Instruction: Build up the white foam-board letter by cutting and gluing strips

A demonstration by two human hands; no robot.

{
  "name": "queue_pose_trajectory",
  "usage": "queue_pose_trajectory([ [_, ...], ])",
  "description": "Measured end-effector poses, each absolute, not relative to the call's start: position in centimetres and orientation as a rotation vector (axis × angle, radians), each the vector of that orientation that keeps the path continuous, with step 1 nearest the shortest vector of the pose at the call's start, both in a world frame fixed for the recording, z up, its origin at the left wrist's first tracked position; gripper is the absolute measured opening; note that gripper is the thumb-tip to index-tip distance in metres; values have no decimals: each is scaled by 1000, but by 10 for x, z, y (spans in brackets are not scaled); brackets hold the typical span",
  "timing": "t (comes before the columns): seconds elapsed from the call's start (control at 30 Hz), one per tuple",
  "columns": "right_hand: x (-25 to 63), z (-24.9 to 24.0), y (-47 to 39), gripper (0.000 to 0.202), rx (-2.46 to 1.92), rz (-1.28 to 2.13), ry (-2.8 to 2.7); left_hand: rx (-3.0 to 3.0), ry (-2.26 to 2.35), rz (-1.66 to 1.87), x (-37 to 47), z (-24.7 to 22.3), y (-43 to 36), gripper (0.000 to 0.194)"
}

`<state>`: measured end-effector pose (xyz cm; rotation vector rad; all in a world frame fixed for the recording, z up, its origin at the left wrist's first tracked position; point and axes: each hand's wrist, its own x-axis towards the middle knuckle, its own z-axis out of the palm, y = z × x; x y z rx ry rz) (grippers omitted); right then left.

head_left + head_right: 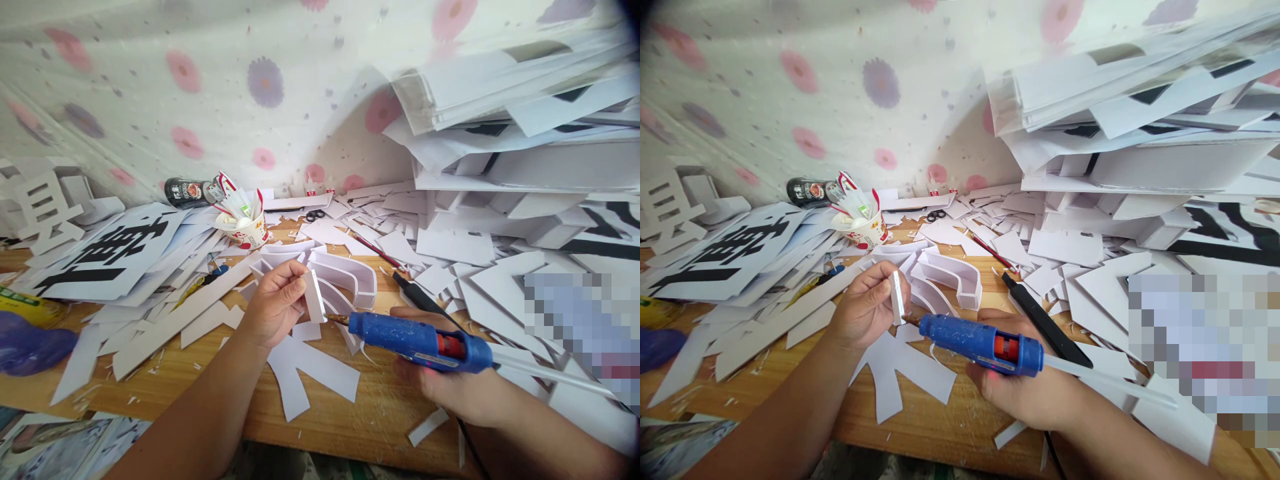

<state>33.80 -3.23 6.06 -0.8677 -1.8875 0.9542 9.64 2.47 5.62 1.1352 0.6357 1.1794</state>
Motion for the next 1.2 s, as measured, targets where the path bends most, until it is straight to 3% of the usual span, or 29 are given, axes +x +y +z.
queue_pose_trajectory([
  [0.4,339,60,-33,11,-852,957,-1877,1113,642,1210,95,56,27,31],
  [0.63,339,57,-31,20,-832,954,-1894,1052,621,1216,98,59,26,28],
  [0.83,340,52,-31,9,-792,1047,-1772,879,583,1283,100,56,27,28],
  [1.2,344,40,-31,10,-896,927,-1714,837,507,1138,108,54,22,25],
])
